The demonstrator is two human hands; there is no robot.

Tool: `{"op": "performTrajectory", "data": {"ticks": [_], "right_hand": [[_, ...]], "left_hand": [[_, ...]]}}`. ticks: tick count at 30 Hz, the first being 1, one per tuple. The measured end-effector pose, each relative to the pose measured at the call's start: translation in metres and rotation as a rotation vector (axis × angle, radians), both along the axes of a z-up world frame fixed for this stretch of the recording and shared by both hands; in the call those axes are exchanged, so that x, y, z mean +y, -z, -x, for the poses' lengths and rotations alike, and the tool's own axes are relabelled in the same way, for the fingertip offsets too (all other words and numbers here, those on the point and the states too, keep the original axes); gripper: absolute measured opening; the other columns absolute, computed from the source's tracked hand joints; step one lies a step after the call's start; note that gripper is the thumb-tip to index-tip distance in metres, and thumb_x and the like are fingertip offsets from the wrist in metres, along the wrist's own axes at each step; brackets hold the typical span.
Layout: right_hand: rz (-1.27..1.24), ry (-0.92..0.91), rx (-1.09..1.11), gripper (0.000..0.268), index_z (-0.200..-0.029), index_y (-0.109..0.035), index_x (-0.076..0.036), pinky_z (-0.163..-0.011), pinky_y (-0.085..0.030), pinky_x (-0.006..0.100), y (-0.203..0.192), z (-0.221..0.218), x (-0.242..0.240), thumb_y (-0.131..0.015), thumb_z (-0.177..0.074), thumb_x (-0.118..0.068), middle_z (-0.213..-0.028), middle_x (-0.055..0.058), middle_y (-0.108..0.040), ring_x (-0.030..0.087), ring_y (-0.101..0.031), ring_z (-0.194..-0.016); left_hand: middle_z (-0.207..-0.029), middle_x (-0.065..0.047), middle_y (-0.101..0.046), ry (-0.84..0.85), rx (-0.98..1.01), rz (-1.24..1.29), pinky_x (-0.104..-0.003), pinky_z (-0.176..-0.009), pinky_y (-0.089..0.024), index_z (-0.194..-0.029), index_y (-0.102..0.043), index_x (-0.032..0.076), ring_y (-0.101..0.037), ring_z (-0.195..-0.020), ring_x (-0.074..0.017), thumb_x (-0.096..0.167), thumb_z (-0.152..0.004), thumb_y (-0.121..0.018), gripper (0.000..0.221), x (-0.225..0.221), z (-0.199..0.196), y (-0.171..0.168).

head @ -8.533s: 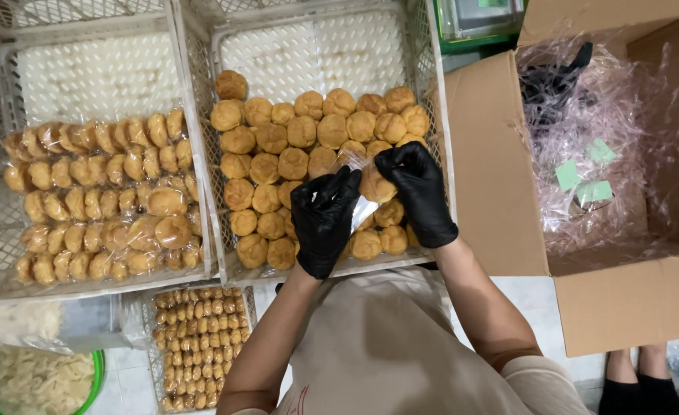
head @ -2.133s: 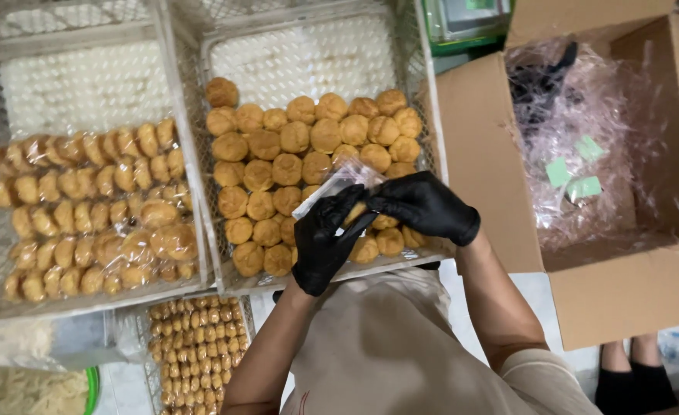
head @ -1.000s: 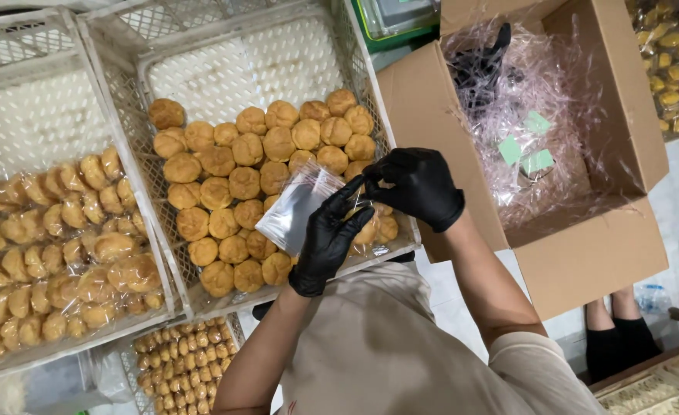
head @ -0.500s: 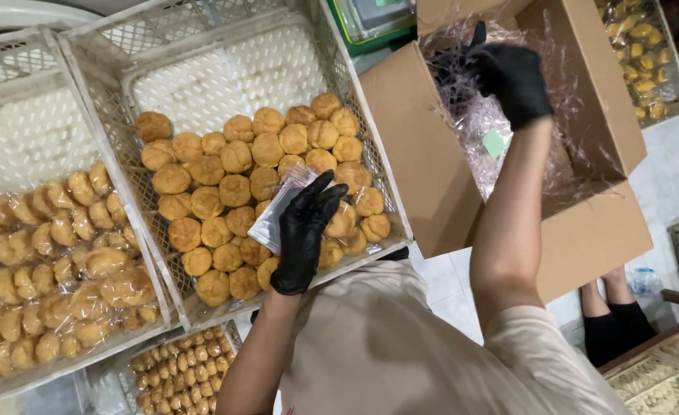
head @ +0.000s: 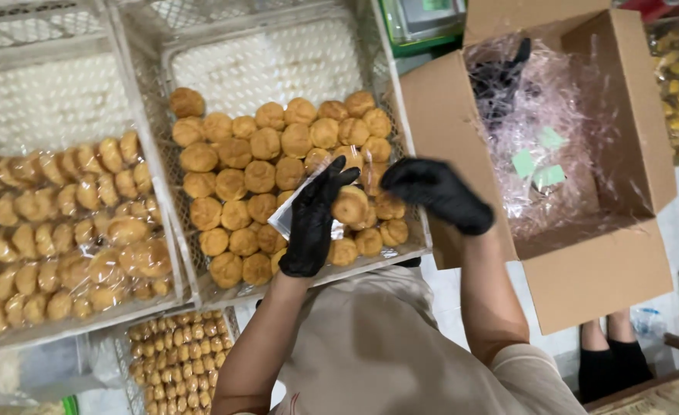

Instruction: Packaging individual pastries into small plastic bags and placing them into a shipping box

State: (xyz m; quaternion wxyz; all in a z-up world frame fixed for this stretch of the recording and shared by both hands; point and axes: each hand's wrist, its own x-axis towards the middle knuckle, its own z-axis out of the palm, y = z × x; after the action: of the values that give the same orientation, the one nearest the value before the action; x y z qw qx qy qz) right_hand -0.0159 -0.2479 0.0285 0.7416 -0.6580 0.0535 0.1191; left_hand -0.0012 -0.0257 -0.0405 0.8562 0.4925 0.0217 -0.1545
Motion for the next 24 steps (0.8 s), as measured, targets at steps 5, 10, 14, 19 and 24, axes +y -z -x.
{"op": "performTrajectory", "data": {"ticks": [5,10,14,19,24], "right_hand": [[0.009,0.03,0.028,0.039,-0.1,-0.068,-0.001,-0.083,-0.061,0.032,0.045,-0.009,0.036,-0.09,-0.069,0.008,-0.087,0.007,-0.071,0.016,-0.072,-0.085],[0.024,0.047,0.046,0.051,-0.125,-0.066,0.0,-0.084,-0.063,0.033,0.028,-0.012,0.051,-0.08,-0.078,0.013,-0.095,0.007,-0.071,0.015,-0.072,-0.09],[-0.232,-0.014,0.077,0.028,-0.12,-0.07,0.005,-0.099,-0.055,0.036,0.066,-0.005,0.044,-0.065,-0.092,0.007,-0.117,0.013,-0.069,0.021,-0.067,-0.111],[-0.426,-0.068,0.096,0.032,-0.114,-0.071,0.009,-0.089,-0.059,0.043,0.098,0.0,0.038,-0.071,-0.083,0.001,-0.107,0.02,-0.073,0.031,-0.072,-0.102],[0.007,-0.415,-0.216,0.021,-0.108,-0.074,0.004,-0.081,-0.058,0.041,0.046,-0.038,0.073,-0.073,-0.088,-0.004,-0.102,0.018,-0.074,0.03,-0.072,-0.094]], "left_hand": [[-0.126,-0.016,-0.072,-0.012,-0.025,-0.066,-0.041,-0.109,-0.05,-0.128,-0.07,0.002,-0.067,-0.119,-0.0221,0.011,-0.101,-0.063,0.029,0.006,0.002,-0.003],[-0.123,-0.015,-0.071,0.047,-0.103,-0.059,-0.04,-0.106,-0.051,-0.121,-0.067,0.005,-0.066,-0.117,-0.0226,0.012,-0.098,-0.067,0.024,0.018,0.001,-0.004],[-0.12,-0.013,-0.069,0.127,-0.19,-0.035,-0.04,-0.104,-0.051,-0.114,-0.064,0.007,-0.065,-0.115,-0.023,0.013,-0.095,-0.072,0.021,0.023,0.002,-0.003],[-0.117,-0.012,-0.067,0.137,-0.28,-0.054,-0.04,-0.101,-0.051,-0.106,-0.06,0.01,-0.064,-0.113,-0.0235,0.015,-0.091,-0.076,0.022,0.053,0.002,-0.008],[-0.113,-0.011,-0.064,0.136,-0.4,-0.098,-0.039,-0.098,-0.052,-0.096,-0.056,0.013,-0.063,-0.11,-0.0241,0.017,-0.087,-0.082,0.028,0.094,0.013,-0.019]]}}
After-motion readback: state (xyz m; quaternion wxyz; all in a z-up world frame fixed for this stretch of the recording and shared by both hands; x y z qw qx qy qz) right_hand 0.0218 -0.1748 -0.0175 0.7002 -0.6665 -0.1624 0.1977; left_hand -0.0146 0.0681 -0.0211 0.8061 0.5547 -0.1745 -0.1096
